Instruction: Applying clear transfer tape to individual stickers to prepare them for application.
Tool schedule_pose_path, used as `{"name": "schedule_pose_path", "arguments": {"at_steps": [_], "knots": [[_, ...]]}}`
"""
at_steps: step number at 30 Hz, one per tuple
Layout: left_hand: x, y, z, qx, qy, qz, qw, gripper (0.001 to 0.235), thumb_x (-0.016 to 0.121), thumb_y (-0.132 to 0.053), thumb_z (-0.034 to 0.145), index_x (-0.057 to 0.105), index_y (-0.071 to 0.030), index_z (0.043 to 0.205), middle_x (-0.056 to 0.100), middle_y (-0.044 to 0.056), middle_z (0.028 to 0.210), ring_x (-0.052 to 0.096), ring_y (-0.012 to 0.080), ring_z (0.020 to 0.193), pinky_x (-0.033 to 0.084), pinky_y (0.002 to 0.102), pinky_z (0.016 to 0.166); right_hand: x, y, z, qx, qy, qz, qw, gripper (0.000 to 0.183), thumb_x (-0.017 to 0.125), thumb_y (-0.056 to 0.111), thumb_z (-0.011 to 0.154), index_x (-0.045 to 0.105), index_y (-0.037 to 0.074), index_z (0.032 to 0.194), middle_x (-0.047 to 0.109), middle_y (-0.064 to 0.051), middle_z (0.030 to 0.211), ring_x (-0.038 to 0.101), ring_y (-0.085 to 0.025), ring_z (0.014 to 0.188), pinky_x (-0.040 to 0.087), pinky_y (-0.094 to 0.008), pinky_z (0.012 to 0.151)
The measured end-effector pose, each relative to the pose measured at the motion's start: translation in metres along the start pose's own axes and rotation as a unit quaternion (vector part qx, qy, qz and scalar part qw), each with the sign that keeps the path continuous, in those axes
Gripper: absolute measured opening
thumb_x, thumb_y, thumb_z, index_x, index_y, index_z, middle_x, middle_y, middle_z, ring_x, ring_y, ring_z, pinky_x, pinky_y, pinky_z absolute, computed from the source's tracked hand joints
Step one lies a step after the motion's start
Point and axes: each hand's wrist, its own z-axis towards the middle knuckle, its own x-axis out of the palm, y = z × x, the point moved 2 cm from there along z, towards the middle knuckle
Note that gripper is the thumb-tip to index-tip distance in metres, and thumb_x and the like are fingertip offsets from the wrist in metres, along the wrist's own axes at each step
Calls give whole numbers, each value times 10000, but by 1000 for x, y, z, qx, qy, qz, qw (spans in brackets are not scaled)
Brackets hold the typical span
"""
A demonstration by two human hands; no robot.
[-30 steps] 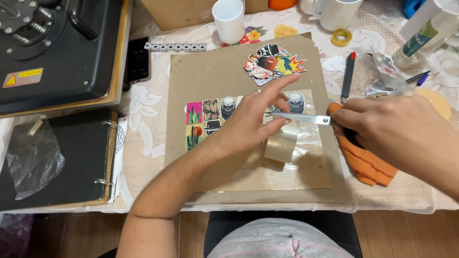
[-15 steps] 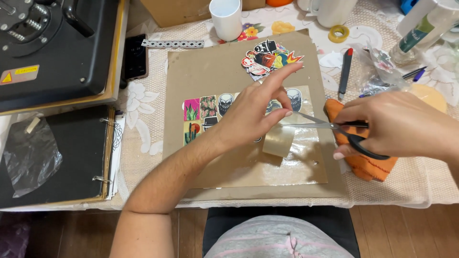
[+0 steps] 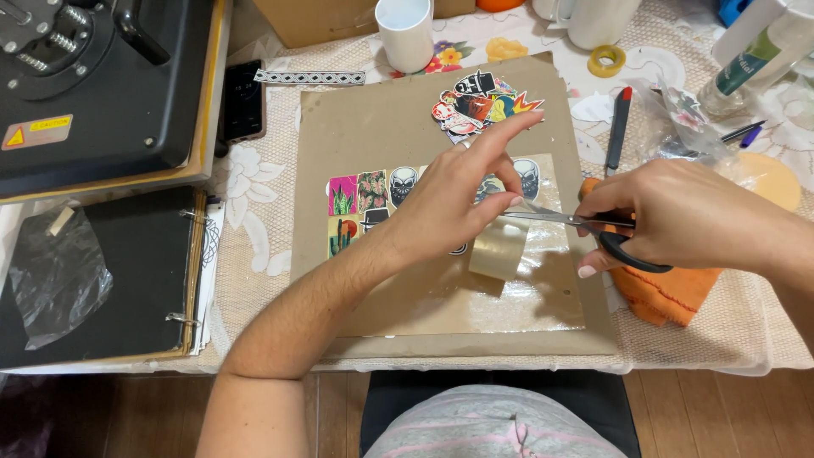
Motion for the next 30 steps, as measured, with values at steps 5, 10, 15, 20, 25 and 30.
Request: {"name": "schedule_pose_path", "arguments": {"at_steps": [5,10,15,20,25,30], "knots": [[2,6,2,3,-2,7,1000,783,692,-11,905,285,-206,1544,731,-54,891,712,204,945,517,344,997,2,-4,3,5,2,-1,1000,419,868,661,629,739,365,896,733,128,695,610,-154,664,474,-275,679],[4,8,4,3,-9,7,1000,790,708,-36,906,278,-198,1549,739,-56,894,733,195,942,520,338,1008,10,-14,10,-45,-32,25,998,421,945,606,583,745,292,780,671,50,588,482,-181,592,433,-280,604],[9,18,9,-57,-166,-102,979,744,739,-63,903,346,-186,1524,771,-35,883,688,108,951,441,347,1162,14,-18,14,-68,-54,32,996,402,936,588,604,721,272,726,629,30,544,467,-191,576,426,-281,585],[3,99,57,-273,-479,-369,748,891,833,-117,643,436,-100,1440,747,185,977,708,207,878,533,384,940,21,-20,23,-90,-65,8,994,421,892,630,631,703,273,749,617,3,563,492,-230,584,439,-299,595],[-8,152,103,-380,-637,-394,542,614,785,-8,672,482,-41,1204,697,219,1213,664,347,1093,567,434,929,20,-18,26,-97,-68,27,993,412,899,595,615,774,290,863,739,41,648,603,-222,584,464,-305,602],[-13,173,122,-402,-667,-399,484,588,810,-76,672,496,-28,1167,627,237,1277,618,385,1168,567,450,954,15,-17,21,-120,-70,46,989,361,892,576,666,749,260,767,670,35,593,473,-208,570,422,-299,569]]}}
